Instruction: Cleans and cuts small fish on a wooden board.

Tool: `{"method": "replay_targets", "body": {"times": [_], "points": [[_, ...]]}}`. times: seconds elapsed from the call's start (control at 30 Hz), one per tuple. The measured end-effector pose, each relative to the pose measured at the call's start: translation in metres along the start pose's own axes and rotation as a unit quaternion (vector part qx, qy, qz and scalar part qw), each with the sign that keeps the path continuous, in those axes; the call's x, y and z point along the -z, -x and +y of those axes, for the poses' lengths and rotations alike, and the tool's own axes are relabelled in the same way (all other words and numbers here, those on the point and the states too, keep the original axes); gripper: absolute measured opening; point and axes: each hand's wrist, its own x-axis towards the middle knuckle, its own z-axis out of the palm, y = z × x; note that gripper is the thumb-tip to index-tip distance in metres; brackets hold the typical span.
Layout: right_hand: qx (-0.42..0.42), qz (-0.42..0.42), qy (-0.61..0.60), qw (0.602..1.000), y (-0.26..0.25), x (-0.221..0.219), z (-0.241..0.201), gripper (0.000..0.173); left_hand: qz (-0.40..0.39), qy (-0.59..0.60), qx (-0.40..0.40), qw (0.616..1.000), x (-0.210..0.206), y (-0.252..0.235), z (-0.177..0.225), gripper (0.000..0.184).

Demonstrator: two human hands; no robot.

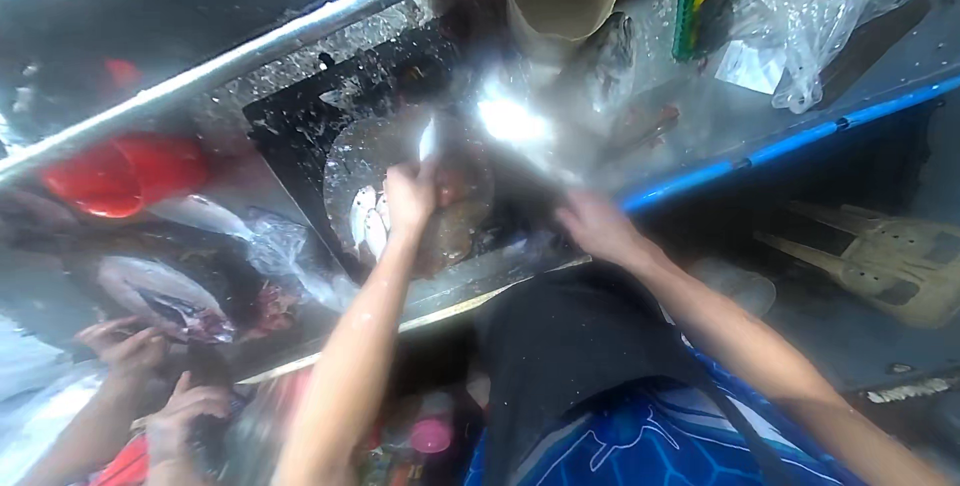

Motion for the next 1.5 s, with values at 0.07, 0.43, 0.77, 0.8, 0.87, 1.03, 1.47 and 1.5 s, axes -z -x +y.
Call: {"method": "replay_targets", "body": {"times": [0.07,0.43,0.77,0.8,0.87,1.03,1.47,1.5], "points": [[0.001,-0.031,0.023,0.999,-0.012,-0.007,-0.011,0.035,-0.018,0.062,0.098,0.993,-0.006,0.016,0.000,0.060],[0.015,0.016,0.143,0.989,0.012,-0.016,-0.061,0.024,0.067,0.149,0.091,0.982,-0.035,0.021,0.002,0.031],[0.011,-0.076,0.073,0.994,-0.023,-0.008,-0.072,0.033,0.221,0.221,-0.068,0.947,-0.026,0.042,-0.028,0.026],[0.019,-0.080,0.065,0.995,-0.027,-0.002,-0.060,0.034,0.262,0.157,-0.067,0.950,-0.017,0.048,-0.033,0.028],[0.033,-0.089,0.051,0.994,-0.028,0.007,-0.036,0.034,0.264,0.008,-0.031,0.964,-0.005,0.063,-0.039,0.033],[0.045,-0.101,0.054,0.992,-0.034,0.007,-0.005,0.037,0.136,-0.173,0.054,0.974,-0.016,0.045,-0.030,0.046],[0.015,-0.067,0.094,0.993,-0.005,-0.008,-0.028,0.034,0.174,0.052,0.018,0.983,-0.039,0.036,-0.032,0.034],[0.022,-0.062,0.100,0.993,-0.005,-0.008,-0.028,0.033,0.184,-0.025,-0.020,0.982,-0.034,0.039,-0.032,0.035]]}}
